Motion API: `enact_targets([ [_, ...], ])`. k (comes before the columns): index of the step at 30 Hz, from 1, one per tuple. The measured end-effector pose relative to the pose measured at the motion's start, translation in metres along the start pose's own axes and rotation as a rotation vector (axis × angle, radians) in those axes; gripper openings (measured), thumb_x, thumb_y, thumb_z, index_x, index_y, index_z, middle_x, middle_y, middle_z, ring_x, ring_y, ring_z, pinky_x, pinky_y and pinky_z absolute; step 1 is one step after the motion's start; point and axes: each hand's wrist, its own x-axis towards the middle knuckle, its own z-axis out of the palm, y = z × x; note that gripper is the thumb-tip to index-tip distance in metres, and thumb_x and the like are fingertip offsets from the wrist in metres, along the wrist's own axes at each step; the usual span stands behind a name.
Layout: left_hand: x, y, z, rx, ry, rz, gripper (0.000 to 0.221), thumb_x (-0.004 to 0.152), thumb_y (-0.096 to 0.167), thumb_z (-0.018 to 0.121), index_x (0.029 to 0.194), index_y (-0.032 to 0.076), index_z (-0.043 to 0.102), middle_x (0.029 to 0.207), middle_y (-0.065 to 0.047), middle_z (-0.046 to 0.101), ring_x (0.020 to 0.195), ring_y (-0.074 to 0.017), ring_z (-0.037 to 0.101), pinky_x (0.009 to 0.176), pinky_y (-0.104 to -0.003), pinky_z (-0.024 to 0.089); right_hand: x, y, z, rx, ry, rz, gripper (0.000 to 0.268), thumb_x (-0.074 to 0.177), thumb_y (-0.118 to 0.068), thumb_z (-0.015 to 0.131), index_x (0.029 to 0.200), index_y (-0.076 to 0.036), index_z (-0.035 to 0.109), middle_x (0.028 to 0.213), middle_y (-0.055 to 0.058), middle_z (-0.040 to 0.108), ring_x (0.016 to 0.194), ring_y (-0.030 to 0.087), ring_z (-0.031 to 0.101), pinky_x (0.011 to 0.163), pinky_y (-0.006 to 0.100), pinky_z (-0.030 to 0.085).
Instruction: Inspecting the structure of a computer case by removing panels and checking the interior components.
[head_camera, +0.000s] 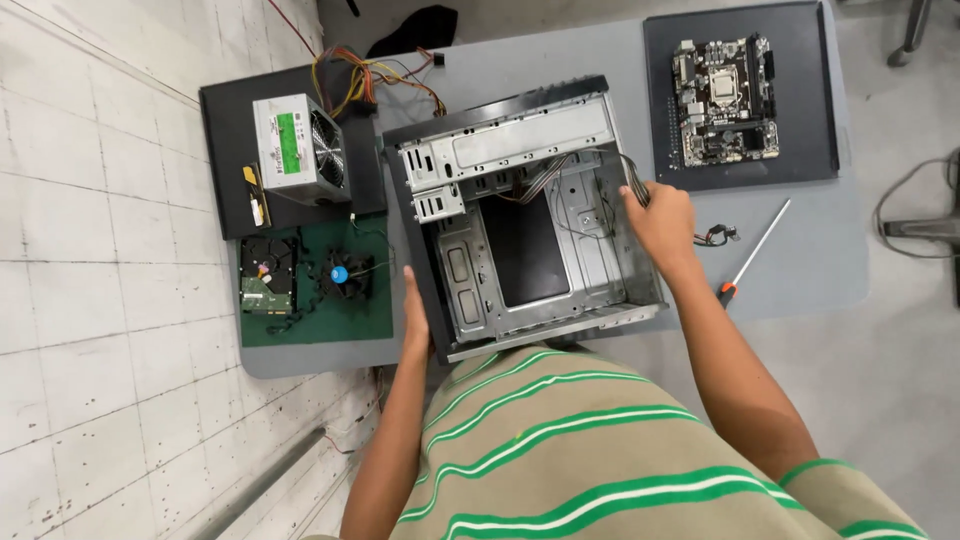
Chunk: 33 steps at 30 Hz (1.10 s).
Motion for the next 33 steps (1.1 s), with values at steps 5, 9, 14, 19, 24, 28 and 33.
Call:
enact_targets([
  [5,-0.065,0.058,0.023,0.08,0.078,0.057,0.096,0.099,0.082,0.029,0.161,0.008,0.037,0.167,-0.017,0.032,0.154,-0.0329,0.028,0.124,-0.044,0.027,-0.033,-0.06,-0.047,0.176,0.212,-0.123,0.022,0.093,-0.006,0.079,0.109,0.008,0.076,0.091,0.03,0.073,0.087,0.051,0.07,0.07,0.055,0.057],
  [9,-0.105,0.088,0.046,0.244,0.184,0.418,0.078,0.103,0.056,0.054,0.161,0.008,0.033,0.163,-0.028,0.03,0.15,-0.0447,0.031,0.122,-0.06,0.023,-0.064,-0.082,-0.007,0.33,0.177,-0.118,0.016,0.094,-0.007,0.076,0.108,0.001,0.073,0.083,0.027,0.072,0.076,0.045,0.072,0.063,0.049,0.056],
  [14,-0.111,0.096,0.065,0.494,0.212,0.686,0.09,0.096,0.039,0.073,0.166,0.016,0.02,0.165,-0.029,0.017,0.151,-0.0524,0.023,0.118,-0.07,0.021,-0.026,-0.055,0.072,0.242,-0.475,0.25,0.051,0.084,-0.032,0.068,0.122,0.002,0.06,0.064,0.015,0.073,0.054,0.034,0.072,0.052,0.049,0.058],
  [19,-0.103,0.085,0.065,0.723,0.282,0.824,0.079,0.095,0.037,0.069,0.162,0.016,0.032,0.168,-0.023,0.012,0.154,-0.0501,0.012,0.119,-0.071,0.011,0.016,-0.002,0.146,0.12,-0.318,0.293,0.067,0.089,-0.023,0.074,0.146,0.0,0.049,0.119,0.03,0.069,0.107,0.048,0.069,0.083,0.059,0.06],
  [24,-0.1,0.08,0.064,0.733,0.267,0.866,0.065,0.095,0.035,0.069,0.152,0.016,0.045,0.166,-0.02,0.021,0.153,-0.0483,0.015,0.118,-0.072,0.011,0.033,-0.02,0.156,0.346,0.06,0.148,0.023,0.096,-0.017,0.062,0.107,0.004,0.062,0.09,0.033,0.071,0.088,0.053,0.07,0.067,0.063,0.055],
  [28,-0.101,0.08,0.061,0.75,0.237,0.869,0.051,0.095,0.035,0.069,0.14,0.013,0.058,0.161,-0.02,0.032,0.152,-0.0501,0.018,0.117,-0.073,0.013,0.024,-0.092,0.125,0.916,0.129,0.179,0.014,0.106,-0.018,0.049,0.1,-0.007,0.053,0.08,0.009,0.072,0.061,0.018,0.069,0.052,0.03,0.062],
  [33,-0.101,0.081,0.062,0.796,0.237,0.866,0.042,0.096,0.038,0.066,0.128,0.012,0.064,0.158,-0.018,0.037,0.152,-0.0505,0.019,0.118,-0.073,0.016,0.121,-0.04,0.239,1.737,-0.059,0.65,0.009,0.103,-0.018,0.051,0.101,-0.011,0.057,0.077,0.004,0.057,0.063,0.024,0.055,0.064,0.039,0.059],
])
